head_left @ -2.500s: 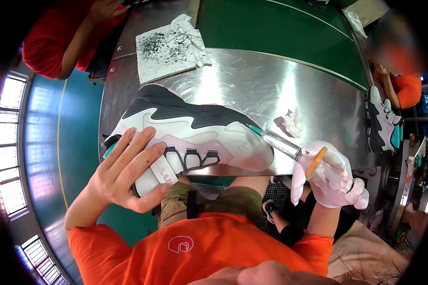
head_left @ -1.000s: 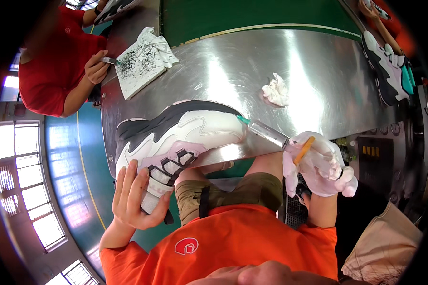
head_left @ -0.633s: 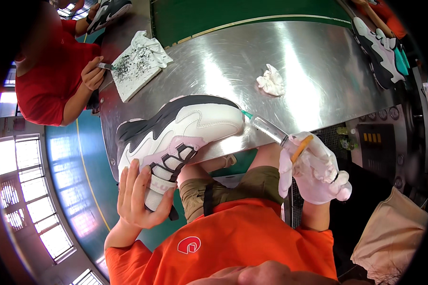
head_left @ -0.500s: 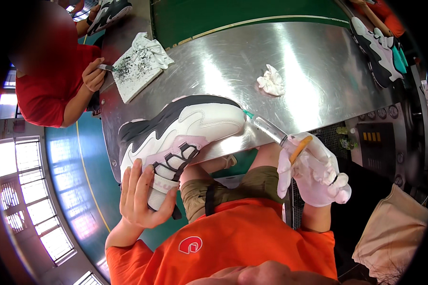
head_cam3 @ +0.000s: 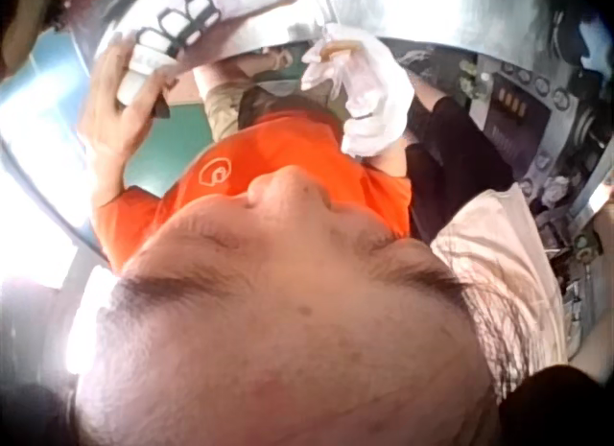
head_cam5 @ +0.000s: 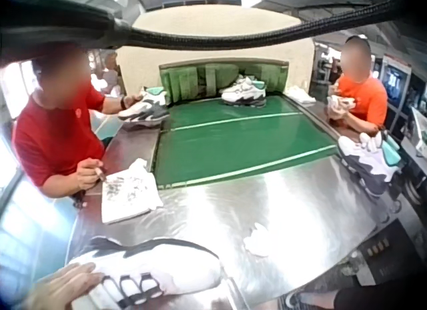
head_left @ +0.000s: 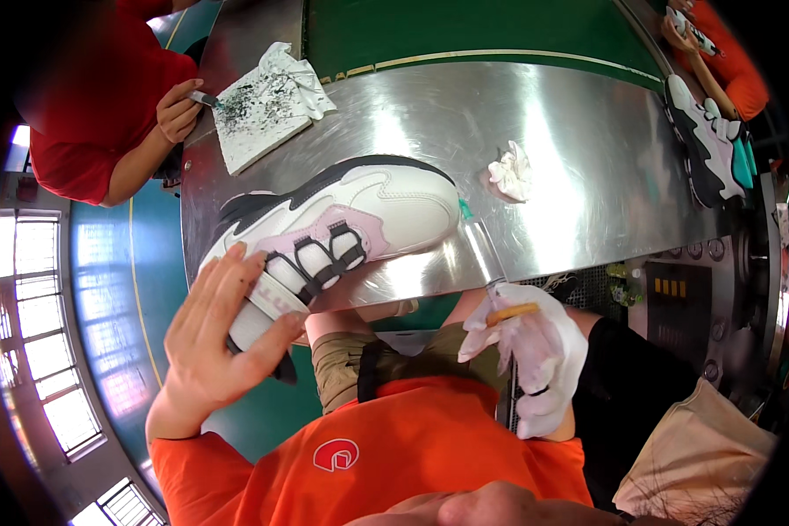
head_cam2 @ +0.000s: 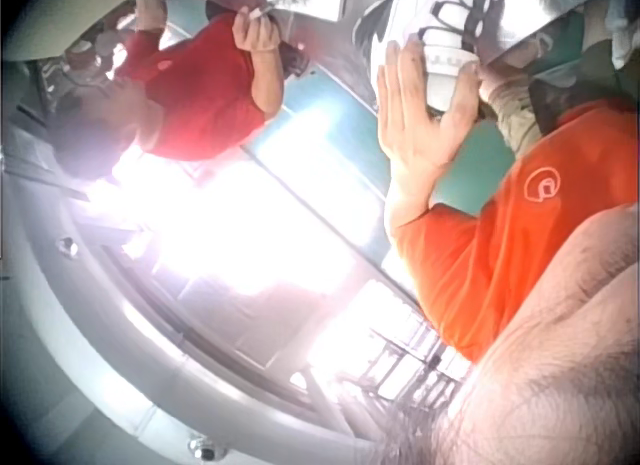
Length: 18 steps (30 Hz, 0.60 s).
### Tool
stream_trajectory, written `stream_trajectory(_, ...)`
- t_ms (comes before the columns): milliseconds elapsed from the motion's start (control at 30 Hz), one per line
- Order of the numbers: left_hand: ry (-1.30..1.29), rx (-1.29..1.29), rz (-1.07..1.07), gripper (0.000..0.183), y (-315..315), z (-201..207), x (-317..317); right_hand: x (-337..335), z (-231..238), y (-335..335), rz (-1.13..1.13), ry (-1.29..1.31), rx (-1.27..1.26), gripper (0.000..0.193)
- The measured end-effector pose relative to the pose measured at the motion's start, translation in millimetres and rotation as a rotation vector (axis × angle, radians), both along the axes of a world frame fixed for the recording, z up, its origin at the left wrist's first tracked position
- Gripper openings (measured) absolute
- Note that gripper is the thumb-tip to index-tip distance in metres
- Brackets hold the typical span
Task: The person uses a syringe to apply a teal-colored adhesive to the seams of a white and pink sneaker. They hold the shoe with one hand and carefully dispense the glue along the edges of the sole and upper. The person rotates the shoe to access different areas and places it on a metal table alongside other similar sneakers.
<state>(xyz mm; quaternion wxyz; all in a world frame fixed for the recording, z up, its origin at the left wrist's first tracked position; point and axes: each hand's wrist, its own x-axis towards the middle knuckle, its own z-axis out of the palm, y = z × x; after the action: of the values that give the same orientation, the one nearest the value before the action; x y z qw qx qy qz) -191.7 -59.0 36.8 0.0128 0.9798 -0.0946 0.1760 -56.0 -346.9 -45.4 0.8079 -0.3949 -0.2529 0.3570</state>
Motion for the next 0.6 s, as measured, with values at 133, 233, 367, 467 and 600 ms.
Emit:
stream_trajectory(133,0.074,-0.104,0.001,0.039,15,8,18,10,-24,7,0.061,-0.124,-0.041,0.103)
stream_trajectory(233,0.149,-0.173,-0.023,0.039,29,19,39,14,-34,12,0.034,-0.123,0.055,0.101)
stream_trajectory(367,0.265,-0.275,-0.07,0.048,52,25,64,24,-51,23,0.01,-0.211,0.073,0.101)
stream_trajectory(467,0.332,-0.369,-0.078,0.056,67,23,80,24,-62,30,-0.039,-0.239,0.051,0.102)
stream_trajectory(600,0.42,-0.521,-0.052,0.059,76,23,97,26,-62,31,-0.079,-0.263,0.027,0.092)
